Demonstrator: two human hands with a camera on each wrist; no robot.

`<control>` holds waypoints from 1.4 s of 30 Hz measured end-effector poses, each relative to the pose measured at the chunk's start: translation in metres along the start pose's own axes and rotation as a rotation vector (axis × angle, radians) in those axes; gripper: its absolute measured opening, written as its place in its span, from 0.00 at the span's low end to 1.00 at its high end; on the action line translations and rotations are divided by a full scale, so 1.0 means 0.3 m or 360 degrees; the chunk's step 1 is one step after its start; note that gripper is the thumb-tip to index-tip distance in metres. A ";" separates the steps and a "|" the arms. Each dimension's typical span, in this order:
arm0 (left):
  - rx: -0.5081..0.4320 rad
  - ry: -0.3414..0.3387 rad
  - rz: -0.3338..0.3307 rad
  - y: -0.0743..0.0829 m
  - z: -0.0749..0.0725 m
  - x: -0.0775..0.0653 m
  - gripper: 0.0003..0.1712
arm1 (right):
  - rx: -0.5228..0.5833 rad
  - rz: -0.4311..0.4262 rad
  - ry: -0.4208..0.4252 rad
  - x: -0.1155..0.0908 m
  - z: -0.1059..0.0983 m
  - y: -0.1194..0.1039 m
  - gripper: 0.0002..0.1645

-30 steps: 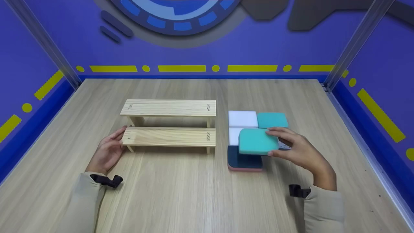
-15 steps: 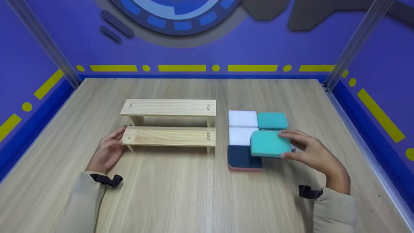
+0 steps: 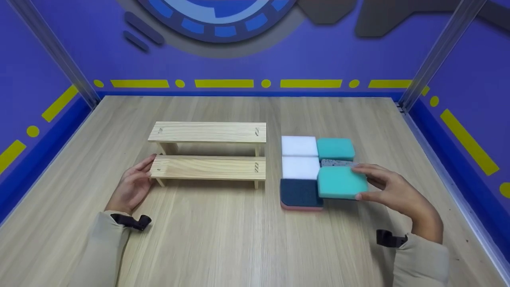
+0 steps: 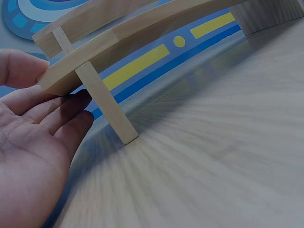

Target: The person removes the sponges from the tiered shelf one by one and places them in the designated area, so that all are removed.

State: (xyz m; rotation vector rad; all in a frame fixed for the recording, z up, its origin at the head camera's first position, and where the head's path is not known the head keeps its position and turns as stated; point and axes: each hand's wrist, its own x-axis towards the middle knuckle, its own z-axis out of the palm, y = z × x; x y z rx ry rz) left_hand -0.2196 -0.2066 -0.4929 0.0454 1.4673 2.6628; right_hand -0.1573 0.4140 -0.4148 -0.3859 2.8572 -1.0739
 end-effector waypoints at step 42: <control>-0.0030 0.0017 -0.0015 0.000 0.002 -0.001 0.39 | -0.0201 0.0202 -0.0219 -0.009 0.002 0.058 0.45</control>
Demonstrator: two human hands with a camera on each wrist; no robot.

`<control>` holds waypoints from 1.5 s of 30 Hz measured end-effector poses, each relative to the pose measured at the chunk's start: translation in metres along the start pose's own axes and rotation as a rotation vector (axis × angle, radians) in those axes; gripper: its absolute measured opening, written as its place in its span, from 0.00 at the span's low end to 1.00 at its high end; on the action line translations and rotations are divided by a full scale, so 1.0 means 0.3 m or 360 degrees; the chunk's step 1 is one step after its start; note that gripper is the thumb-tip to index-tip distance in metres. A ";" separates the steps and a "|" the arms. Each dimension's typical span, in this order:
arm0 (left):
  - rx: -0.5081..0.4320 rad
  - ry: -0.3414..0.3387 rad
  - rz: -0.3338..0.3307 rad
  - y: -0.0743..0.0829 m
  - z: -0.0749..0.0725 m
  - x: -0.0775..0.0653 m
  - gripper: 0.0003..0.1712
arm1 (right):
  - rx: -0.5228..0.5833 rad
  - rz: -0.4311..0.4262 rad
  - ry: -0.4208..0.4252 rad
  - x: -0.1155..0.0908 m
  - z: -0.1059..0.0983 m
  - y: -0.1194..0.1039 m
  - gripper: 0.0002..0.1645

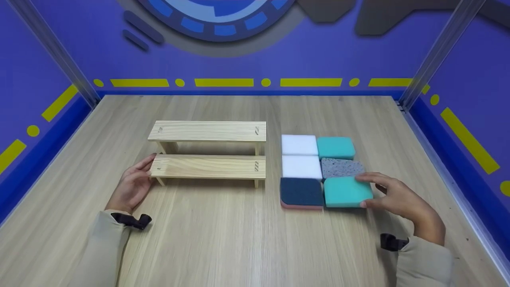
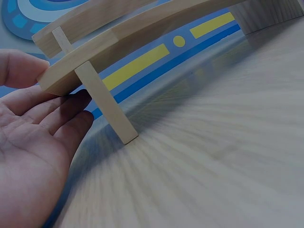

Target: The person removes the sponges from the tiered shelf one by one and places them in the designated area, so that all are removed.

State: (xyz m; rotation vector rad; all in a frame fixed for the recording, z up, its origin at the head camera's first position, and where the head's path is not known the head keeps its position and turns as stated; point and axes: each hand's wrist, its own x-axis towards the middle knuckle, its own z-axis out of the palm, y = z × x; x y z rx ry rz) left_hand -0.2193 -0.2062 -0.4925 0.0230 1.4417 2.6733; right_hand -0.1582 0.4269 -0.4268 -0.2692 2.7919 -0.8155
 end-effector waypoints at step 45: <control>0.0031 0.0018 0.0021 -0.001 0.000 0.000 0.39 | -0.0003 -0.0036 -0.0083 0.020 0.040 0.019 0.47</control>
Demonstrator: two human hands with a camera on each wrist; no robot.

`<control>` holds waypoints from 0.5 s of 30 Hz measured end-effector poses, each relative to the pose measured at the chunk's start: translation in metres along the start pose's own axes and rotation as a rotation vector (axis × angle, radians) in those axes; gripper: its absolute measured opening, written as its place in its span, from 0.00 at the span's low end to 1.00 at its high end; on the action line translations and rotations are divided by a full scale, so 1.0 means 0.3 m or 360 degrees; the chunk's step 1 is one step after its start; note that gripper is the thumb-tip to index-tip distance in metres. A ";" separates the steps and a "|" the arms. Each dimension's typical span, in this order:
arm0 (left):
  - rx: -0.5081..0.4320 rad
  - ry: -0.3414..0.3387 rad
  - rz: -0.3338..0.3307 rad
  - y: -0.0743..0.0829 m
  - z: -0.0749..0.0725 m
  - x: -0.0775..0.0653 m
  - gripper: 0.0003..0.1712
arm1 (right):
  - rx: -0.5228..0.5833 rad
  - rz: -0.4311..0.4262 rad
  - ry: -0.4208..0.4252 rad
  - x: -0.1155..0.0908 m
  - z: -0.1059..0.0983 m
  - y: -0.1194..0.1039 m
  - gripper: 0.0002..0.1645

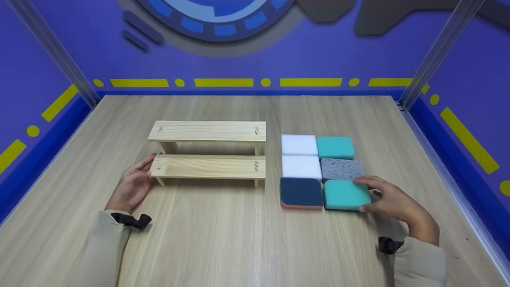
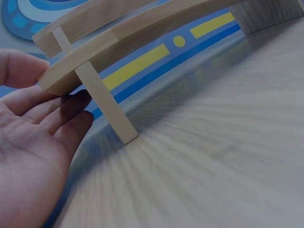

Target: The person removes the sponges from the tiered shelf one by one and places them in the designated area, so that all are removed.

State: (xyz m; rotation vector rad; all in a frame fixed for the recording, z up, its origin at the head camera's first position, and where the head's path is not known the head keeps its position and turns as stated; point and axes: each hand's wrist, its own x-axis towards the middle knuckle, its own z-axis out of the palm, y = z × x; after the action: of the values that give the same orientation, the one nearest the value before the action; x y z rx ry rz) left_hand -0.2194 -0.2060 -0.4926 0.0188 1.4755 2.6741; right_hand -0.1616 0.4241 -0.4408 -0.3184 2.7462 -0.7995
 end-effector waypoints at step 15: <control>-0.0013 0.0039 0.0010 0.008 -0.010 -0.002 0.36 | 0.0078 0.0062 0.0013 -0.004 -0.004 -0.031 0.44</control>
State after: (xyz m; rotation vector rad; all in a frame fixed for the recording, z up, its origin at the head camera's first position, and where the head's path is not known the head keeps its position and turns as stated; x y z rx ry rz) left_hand -0.2190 -0.2100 -0.4921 -0.0098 1.4735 2.6951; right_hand -0.1594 0.4175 -0.4345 -0.2512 2.7266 -0.8586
